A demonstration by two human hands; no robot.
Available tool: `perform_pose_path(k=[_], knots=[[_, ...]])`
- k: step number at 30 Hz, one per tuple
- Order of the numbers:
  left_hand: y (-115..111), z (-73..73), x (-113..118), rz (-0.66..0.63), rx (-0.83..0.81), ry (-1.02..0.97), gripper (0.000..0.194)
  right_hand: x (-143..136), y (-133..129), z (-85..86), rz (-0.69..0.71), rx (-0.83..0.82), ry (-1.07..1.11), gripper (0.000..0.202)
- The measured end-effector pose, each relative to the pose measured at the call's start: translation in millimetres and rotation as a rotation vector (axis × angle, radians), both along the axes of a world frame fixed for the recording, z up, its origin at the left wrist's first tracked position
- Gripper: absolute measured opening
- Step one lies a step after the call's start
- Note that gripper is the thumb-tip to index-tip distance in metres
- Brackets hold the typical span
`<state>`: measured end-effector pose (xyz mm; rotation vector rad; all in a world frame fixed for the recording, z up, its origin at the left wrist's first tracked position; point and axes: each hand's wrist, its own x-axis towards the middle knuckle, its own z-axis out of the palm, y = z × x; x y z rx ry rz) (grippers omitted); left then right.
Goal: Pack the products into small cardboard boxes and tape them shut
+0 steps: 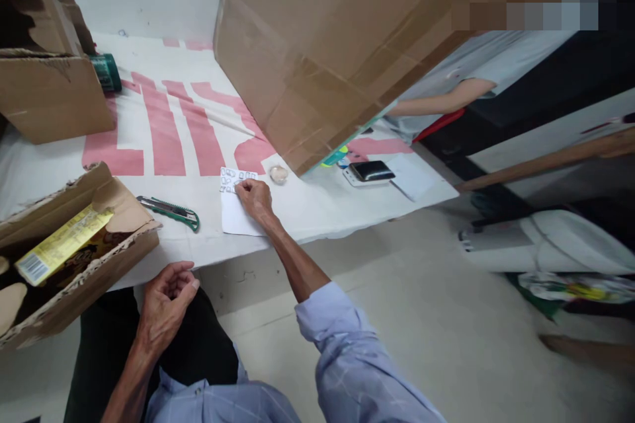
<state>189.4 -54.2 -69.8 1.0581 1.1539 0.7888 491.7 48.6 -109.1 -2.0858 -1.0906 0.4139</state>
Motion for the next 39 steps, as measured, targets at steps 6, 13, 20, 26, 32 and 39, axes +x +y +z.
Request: perform_pose_path(k=[6, 13, 20, 26, 32, 39], knots=[[0, -1.7, -1, 0.000, 0.001, 0.006, 0.036, -4, 1, -0.3, -0.009, -0.057, -0.110, 0.016], [-5, -0.8, -2, -0.020, 0.039, 0.000, 0.034, -11, -3, 4.8, 0.041, -0.100, -0.239, 0.020], [-41, 29.7, -45, 0.065, 0.396, 0.171, 0.020, -24, -11, -2.8, 0.104, -0.160, -0.445, 0.031], [-66, 64.2, -119, 0.531, 0.890, 0.554, 0.012, -28, -20, -17.6, 0.144, -0.150, -0.502, 0.038], [-32, 77.9, -179, 0.674, 0.890, 0.530, 0.041, -33, -29, -10.1, 0.139, -0.076, -0.360, 0.032], [25, 64.7, -210, 0.253, 0.782, 0.478, 0.094, -26, -30, 17.5, 0.094, 0.034, 0.003, 0.012]])
